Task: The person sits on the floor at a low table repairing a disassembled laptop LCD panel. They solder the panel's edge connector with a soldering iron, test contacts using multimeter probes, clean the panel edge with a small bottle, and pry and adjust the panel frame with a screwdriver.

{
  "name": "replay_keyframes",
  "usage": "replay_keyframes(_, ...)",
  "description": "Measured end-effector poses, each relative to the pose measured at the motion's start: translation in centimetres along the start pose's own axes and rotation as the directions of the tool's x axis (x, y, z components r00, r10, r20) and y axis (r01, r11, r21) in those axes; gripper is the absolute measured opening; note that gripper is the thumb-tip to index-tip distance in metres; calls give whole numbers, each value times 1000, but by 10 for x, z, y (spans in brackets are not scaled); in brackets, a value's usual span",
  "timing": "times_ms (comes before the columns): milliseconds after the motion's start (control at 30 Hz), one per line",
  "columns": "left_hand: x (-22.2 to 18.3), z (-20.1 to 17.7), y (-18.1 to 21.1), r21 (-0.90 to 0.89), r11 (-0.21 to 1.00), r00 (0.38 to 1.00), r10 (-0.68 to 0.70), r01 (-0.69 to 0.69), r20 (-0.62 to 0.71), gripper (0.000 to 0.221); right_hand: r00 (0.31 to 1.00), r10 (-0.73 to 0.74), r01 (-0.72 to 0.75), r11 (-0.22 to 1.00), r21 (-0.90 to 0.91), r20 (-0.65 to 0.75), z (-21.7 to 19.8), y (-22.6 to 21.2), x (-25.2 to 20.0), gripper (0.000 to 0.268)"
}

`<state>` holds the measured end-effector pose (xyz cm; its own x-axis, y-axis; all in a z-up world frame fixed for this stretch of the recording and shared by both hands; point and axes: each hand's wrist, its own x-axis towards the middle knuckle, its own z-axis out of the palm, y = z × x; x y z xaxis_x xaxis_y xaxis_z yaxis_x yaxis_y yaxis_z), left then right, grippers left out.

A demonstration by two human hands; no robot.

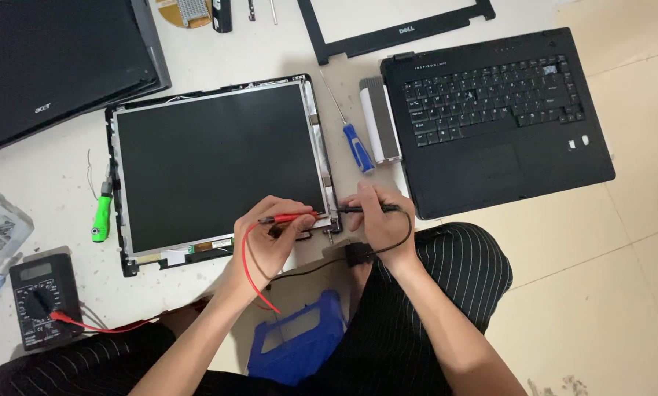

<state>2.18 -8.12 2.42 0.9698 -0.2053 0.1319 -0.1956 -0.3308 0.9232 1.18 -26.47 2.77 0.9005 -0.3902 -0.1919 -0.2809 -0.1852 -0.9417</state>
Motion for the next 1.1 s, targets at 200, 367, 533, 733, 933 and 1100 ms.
replay_keyframes(200, 0, -1, 8, 59, 998, 1000, 17, -16, -10, 6, 1000, 3, -3, 1000, 6, 17, -2, 5, 0, 40)
replay_keyframes(367, -1, 5, -3, -16, 1000, 1000, 3, -4, -28, 6, 999, -47, 48, 998, 30, -21, 3, 1, -2, 38)
replay_keyframes(533, -2, 0, -12, -48, 997, 998, 54, -56, -41, 10, 994, -84, 91, 992, 88, -71, 7, 5, -2, 36)
replay_keyframes(733, -11, -13, -8, -151, 988, 984, 1, -28, -176, 15, 939, -326, 332, 943, 36, -108, 4, 3, -12, 31)
replay_keyframes(933, -30, -75, -2, -64, 995, 870, 32, -73, -492, 36, 729, -681, 660, 672, -336, 70, 15, 2, -21, 9)
replay_keyframes(1100, -32, -136, -6, 333, 876, 838, -134, 350, -528, 36, 823, -563, 546, 748, -377, 73, 18, 3, -18, 8)
